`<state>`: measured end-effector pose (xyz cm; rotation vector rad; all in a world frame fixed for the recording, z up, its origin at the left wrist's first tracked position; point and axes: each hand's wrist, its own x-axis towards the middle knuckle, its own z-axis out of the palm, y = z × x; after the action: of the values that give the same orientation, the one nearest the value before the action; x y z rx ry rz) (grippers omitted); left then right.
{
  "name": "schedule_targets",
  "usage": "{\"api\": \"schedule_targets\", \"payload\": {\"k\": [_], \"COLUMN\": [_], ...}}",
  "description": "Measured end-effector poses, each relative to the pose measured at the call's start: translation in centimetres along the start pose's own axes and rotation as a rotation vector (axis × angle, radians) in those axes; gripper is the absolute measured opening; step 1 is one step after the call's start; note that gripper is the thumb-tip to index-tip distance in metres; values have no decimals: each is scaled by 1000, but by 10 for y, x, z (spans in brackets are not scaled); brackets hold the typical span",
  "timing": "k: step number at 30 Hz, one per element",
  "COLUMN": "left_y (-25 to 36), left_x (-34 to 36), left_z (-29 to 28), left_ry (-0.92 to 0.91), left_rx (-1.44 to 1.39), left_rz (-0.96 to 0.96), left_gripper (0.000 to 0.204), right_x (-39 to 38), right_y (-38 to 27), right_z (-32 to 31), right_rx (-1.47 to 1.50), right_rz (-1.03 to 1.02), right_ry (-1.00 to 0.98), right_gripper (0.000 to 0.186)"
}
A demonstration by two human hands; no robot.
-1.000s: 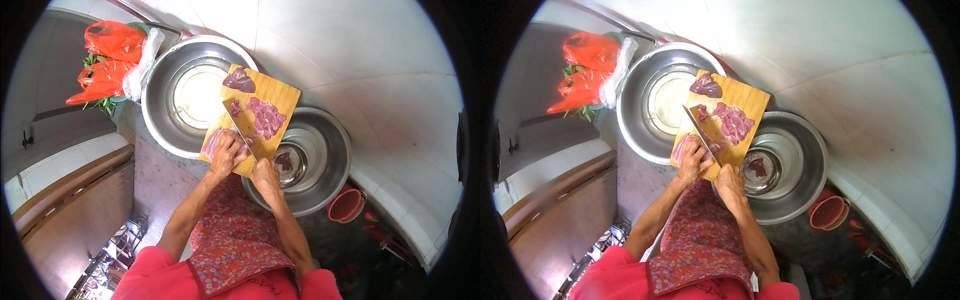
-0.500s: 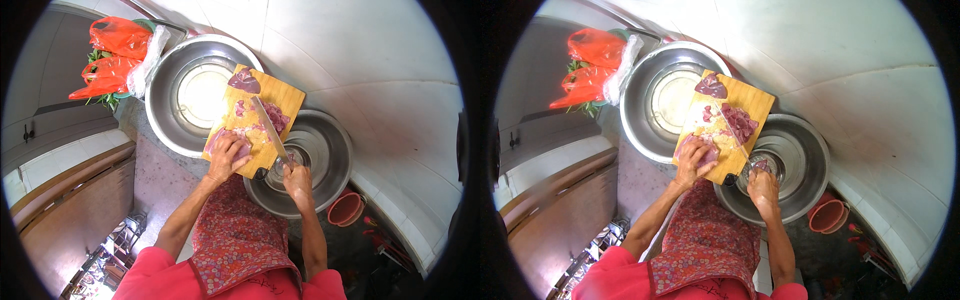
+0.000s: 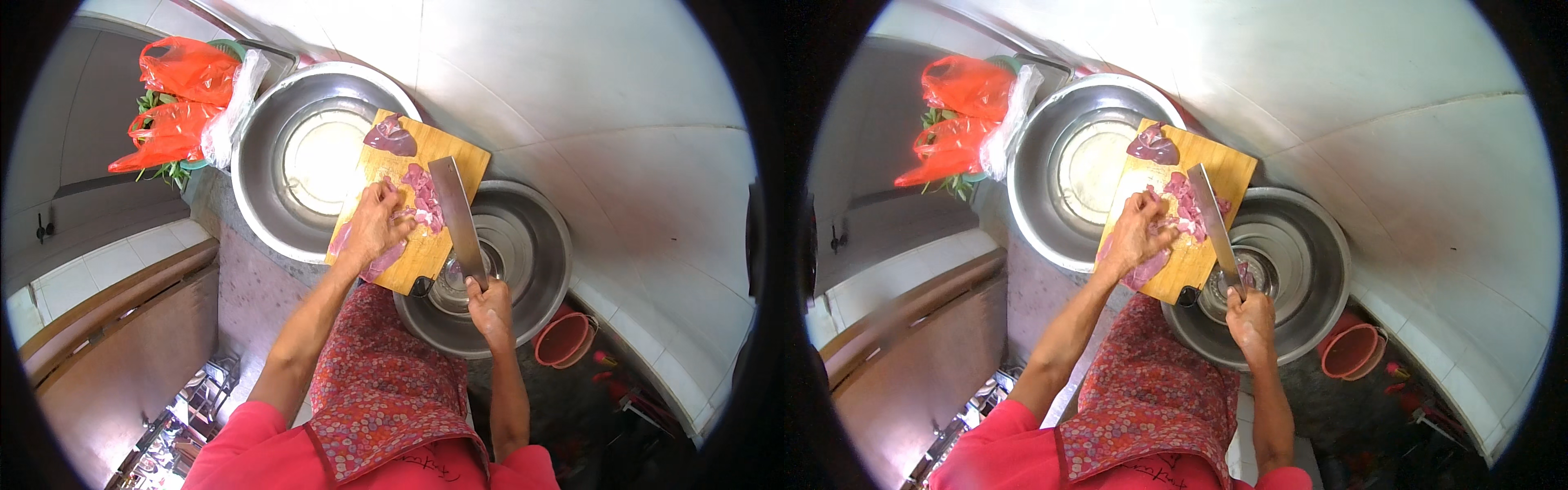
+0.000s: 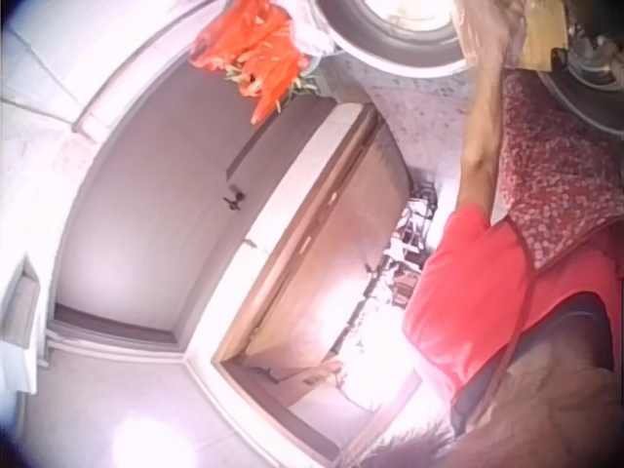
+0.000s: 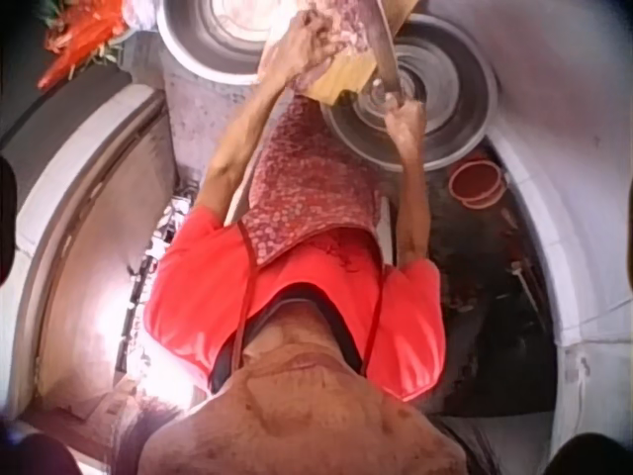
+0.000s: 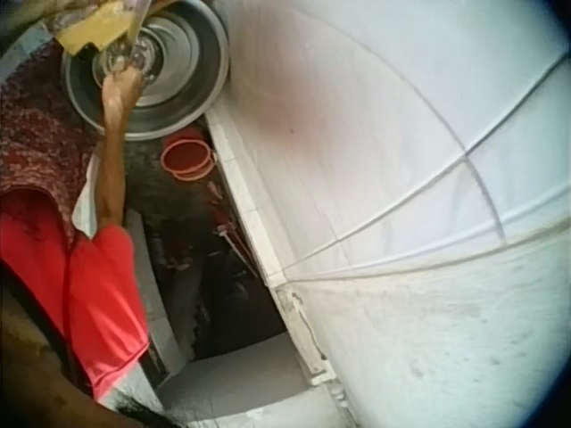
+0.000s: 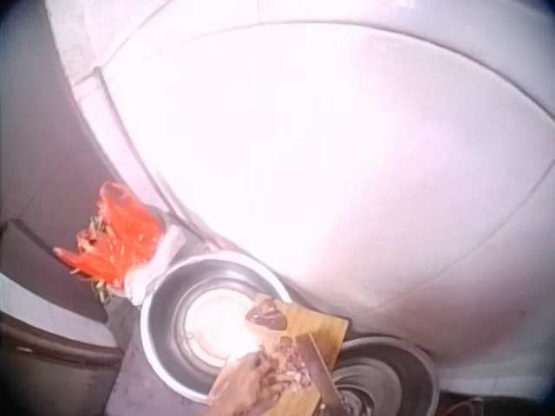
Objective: The person slices raw meat on a wooden cutting board using a large knife. The person cuts the meat into smaller pieces and transfers them into a metal bowl placed next to the cutting board.
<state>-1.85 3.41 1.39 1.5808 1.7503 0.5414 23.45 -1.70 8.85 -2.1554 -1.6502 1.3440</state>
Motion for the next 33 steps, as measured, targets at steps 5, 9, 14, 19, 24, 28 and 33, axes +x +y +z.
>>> {"api": "schedule_targets", "payload": {"k": [5, 9, 14, 19, 24, 28, 33], "left_y": [12, 12, -9, -29, 1, 14, 0], "left_x": [-7, -4, -2, -2, -3, 0, -9], "left_z": [15, 30, 11, -7, 4, 2, 2], "left_ry": [74, 184, 181, 210, 131, -54, -72], "left_rx": [130, 133, -74, -130, -60, 72, -49], "left_rz": [147, 174, -2, -59, -58, -101, -106], "left_gripper": [47, 28, 16, 32, 54, 58, 56], "right_x": [-12, -24, -30, -36, -44, -62, -61], "right_y": [-1, 11, 22, 27, 32, 39, 32], "right_z": [-4, 3, 3, 9, 14, 9, 22], "right_rx": [-127, -90, -48, -156, -118, -152, -179], "right_rz": [-24, -17, -34, -61, -65, 9, -39], "right_ry": [32, 35, 7, -27, -23, -39, -85], "right_gripper": [26, 25, 24, 23, 24, 25, 25]}}
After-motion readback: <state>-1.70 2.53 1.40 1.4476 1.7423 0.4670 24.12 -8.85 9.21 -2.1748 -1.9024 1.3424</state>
